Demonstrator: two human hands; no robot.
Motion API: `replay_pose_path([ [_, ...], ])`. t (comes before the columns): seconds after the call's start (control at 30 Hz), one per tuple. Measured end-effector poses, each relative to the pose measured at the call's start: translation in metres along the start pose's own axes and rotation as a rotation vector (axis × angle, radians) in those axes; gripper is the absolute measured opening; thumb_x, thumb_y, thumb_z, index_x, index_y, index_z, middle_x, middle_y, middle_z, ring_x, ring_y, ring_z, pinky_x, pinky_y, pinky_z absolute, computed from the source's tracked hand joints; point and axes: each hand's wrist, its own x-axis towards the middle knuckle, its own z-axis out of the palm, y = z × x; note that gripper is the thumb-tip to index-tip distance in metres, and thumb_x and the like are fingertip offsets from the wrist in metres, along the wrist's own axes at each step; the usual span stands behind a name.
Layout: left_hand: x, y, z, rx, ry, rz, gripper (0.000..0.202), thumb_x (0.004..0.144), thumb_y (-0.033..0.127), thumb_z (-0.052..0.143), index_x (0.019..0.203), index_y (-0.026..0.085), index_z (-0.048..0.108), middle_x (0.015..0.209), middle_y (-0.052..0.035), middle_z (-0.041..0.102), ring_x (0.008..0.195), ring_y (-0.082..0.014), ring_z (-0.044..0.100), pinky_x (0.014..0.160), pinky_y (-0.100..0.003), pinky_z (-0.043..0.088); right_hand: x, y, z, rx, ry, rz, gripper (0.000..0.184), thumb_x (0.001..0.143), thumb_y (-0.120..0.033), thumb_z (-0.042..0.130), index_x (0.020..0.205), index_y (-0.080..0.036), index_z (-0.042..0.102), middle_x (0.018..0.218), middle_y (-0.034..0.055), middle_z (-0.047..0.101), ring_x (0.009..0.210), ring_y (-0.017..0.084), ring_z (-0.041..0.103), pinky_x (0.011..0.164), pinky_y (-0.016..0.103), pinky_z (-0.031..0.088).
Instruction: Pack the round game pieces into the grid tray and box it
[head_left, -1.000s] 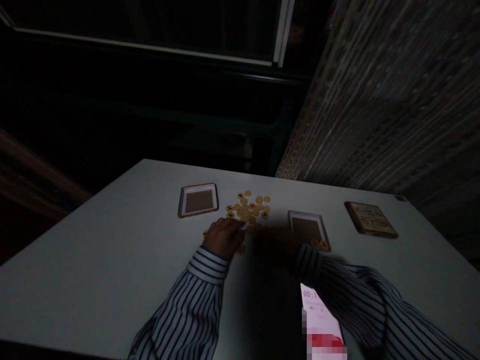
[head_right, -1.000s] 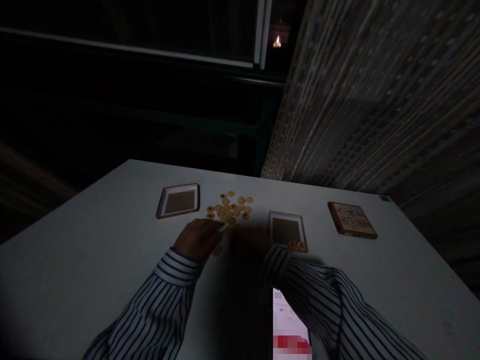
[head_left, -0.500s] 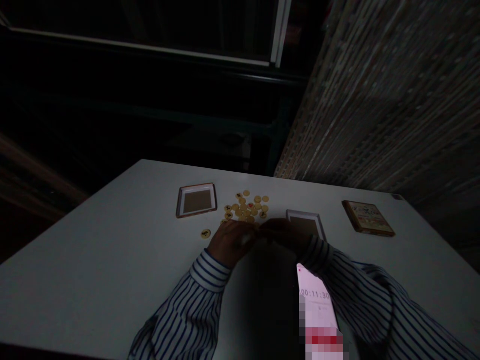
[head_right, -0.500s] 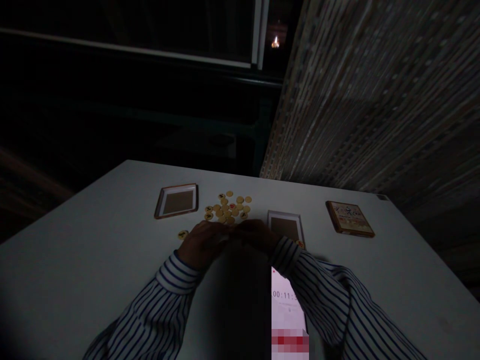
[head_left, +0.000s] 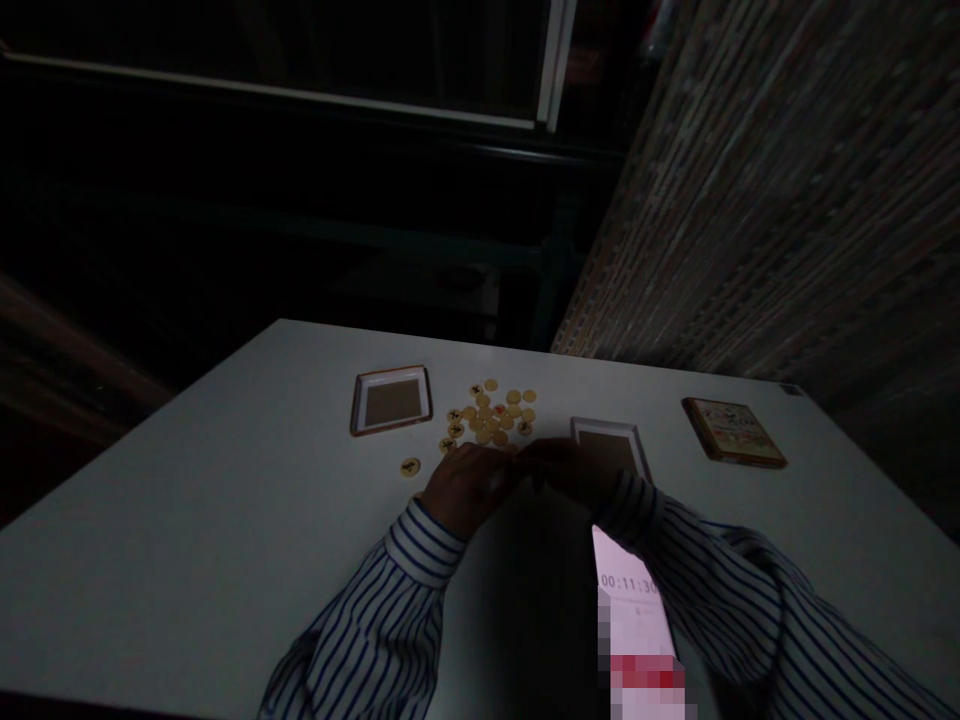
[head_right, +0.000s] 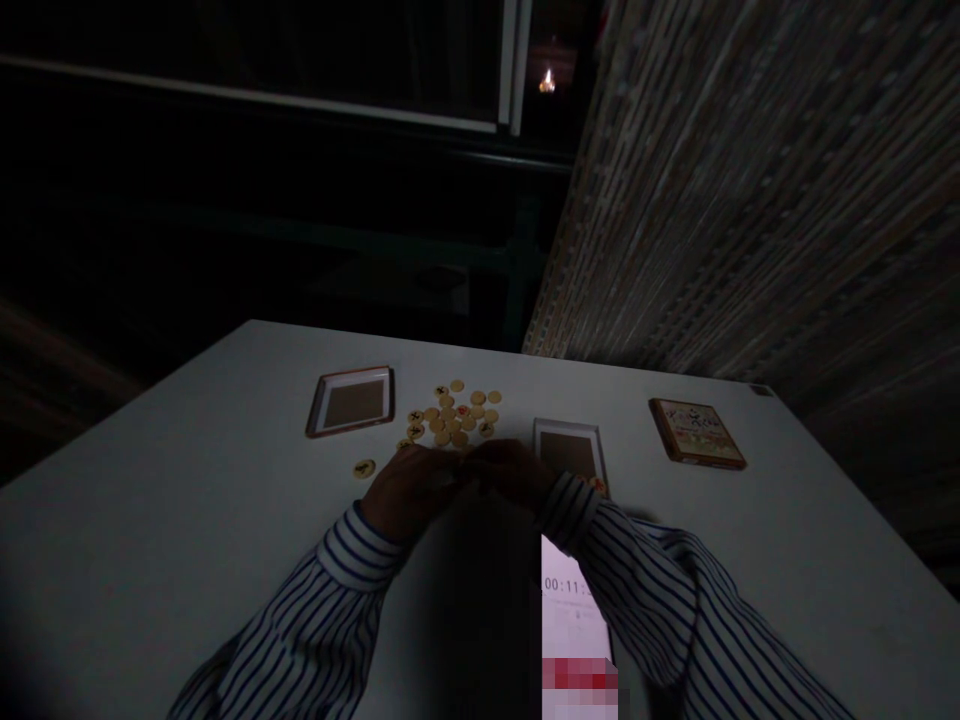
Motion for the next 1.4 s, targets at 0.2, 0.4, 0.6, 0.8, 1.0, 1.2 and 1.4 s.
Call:
replay_pose_path([
  [0.2,-0.002,0.004,0.000,0.068,-0.152,-0.056,0.021,0.071,0.026,0.059,0.090,0.021,0.065,0.090,-0.0055,0.066,0.082,-0.0200,0.057,0.072,-0.036,0.044,-0.002,0.000,-0.017,-0.360,0.099,-0.062,0.022,0.078,-0.028,0.050,0.079,-0.013,0.066,0.075,0.0052,0.065,0.064,0.012,0.057,0.058,0.024,0.044],
  [0.4,-0.004,0.004,0.007,0.191,-0.262,-0.093,0.025,0.070,0.027,0.057,0.094,0.025,0.065,0.097,-0.0063,0.063,0.090,-0.0250,0.054,0.072,-0.040,0.042,-0.006,-0.002,-0.028,-0.720,0.191,-0.099,0.018,0.080,-0.023,0.049,0.084,-0.016,0.065,0.082,0.0046,0.067,0.074,0.015,0.060,0.065,0.025,0.042],
  [0.6,-0.004,0.009,0.008,0.274,-0.306,-0.088,0.024,0.070,0.027,0.057,0.091,0.023,0.066,0.097,-0.0080,0.062,0.088,-0.0259,0.054,0.069,-0.040,0.042,-0.005,0.004,-0.024,-0.876,0.225,-0.024,0.020,0.080,-0.028,0.049,0.087,-0.018,0.065,0.082,0.0045,0.068,0.071,0.014,0.061,0.061,0.024,0.040],
  [0.8,-0.008,0.007,0.011,0.282,-0.310,-0.079,0.020,0.070,0.031,0.059,0.086,0.023,0.068,0.098,-0.0074,0.061,0.088,-0.0261,0.053,0.069,-0.040,0.042,0.004,0.001,-0.021,-1.025,0.123,-0.067,0.025,0.082,-0.032,0.048,0.095,-0.020,0.064,0.090,0.0054,0.068,0.080,0.017,0.060,0.068,0.026,0.040],
  [1.0,-0.009,0.005,0.012,0.271,-0.339,-0.088,0.018,0.070,0.033,0.059,0.083,0.023,0.068,0.097,-0.0079,0.060,0.087,-0.0257,0.052,0.070,-0.040,0.041,0.017,-0.010,-0.014,-1.217,0.063,-0.079,0.029,0.083,-0.037,0.047,0.103,-0.022,0.061,0.102,0.0061,0.065,0.094,0.022,0.057,0.074,0.033,0.039],
  [1.2,-0.008,0.001,0.004,0.229,-0.268,-0.106,0.025,0.072,0.038,0.058,0.090,0.023,0.066,0.090,-0.0074,0.060,0.084,-0.0235,0.051,0.071,-0.039,0.040,0.032,-0.013,-0.003,-1.360,-0.052,-0.085,0.024,0.085,-0.033,0.044,0.097,-0.025,0.063,0.101,0.0056,0.065,0.095,0.023,0.054,0.071,0.034,0.038],
  [1.4,-0.007,-0.007,-0.006,0.291,-0.185,-0.180,0.020,0.078,0.030,0.051,0.089,0.020,0.064,0.084,-0.0076,0.059,0.081,-0.0221,0.050,0.068,-0.036,0.040,0.034,-0.012,0.002,-1.435,-0.071,-0.127,0.022,0.086,-0.033,0.044,0.090,-0.025,0.065,0.097,0.0073,0.064,0.093,0.022,0.054,0.070,0.033,0.037],
])
